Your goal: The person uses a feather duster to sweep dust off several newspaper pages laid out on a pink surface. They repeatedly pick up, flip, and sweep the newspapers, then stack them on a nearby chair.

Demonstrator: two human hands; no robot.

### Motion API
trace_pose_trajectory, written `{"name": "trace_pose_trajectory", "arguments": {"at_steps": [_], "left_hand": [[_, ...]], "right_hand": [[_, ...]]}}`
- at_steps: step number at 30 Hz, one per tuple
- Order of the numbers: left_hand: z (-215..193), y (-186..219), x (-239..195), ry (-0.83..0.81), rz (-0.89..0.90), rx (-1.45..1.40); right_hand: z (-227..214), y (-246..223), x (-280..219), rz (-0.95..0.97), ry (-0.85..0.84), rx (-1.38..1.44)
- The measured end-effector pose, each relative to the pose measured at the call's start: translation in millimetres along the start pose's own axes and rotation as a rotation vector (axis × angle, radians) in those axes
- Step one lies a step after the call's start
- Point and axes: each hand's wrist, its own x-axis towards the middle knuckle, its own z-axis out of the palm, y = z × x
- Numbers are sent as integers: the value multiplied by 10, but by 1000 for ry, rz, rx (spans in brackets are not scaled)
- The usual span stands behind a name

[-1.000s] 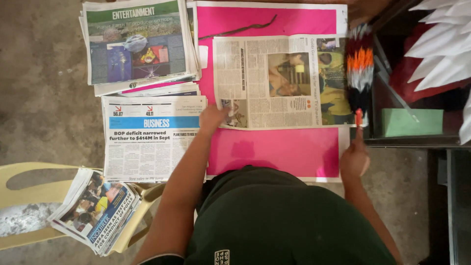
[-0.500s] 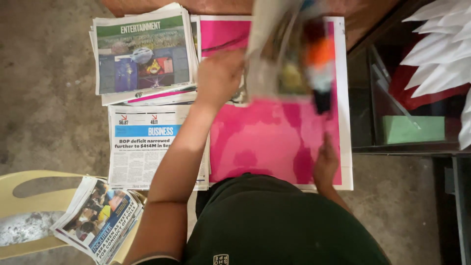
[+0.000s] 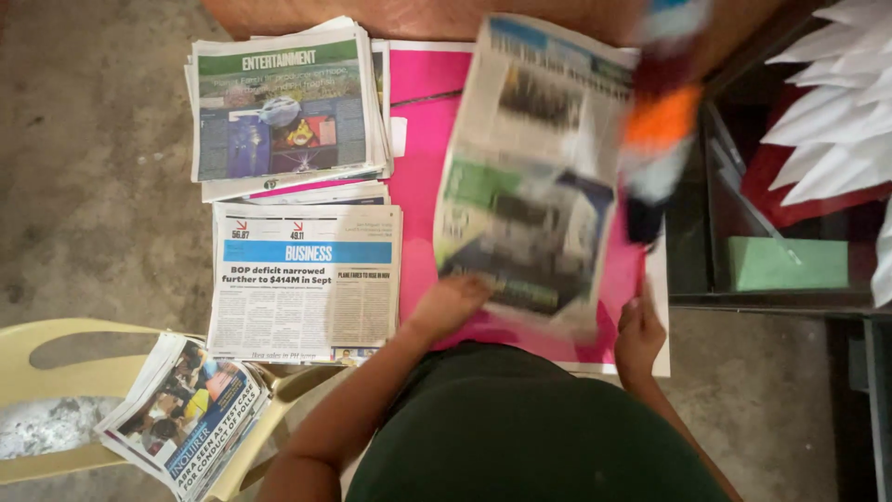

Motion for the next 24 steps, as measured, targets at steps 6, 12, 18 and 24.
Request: {"name": "trace_pose_trajectory", "arguments": {"at_steps": [6, 12, 18, 24], "left_hand": [[389, 28, -206, -143, -33, 3], [424, 27, -159, -157, -29, -188], [598, -65, 14, -385, -238, -241], [644, -52, 101, -209, -249, -308]], "right_hand": [[-494, 767, 107, -693, -628, -752], [-671, 1027, 526, -421, -133, -802], [-214, 1151, 1307, -557, 128, -597], [289, -388, 919, -426, -279, -832]]}}
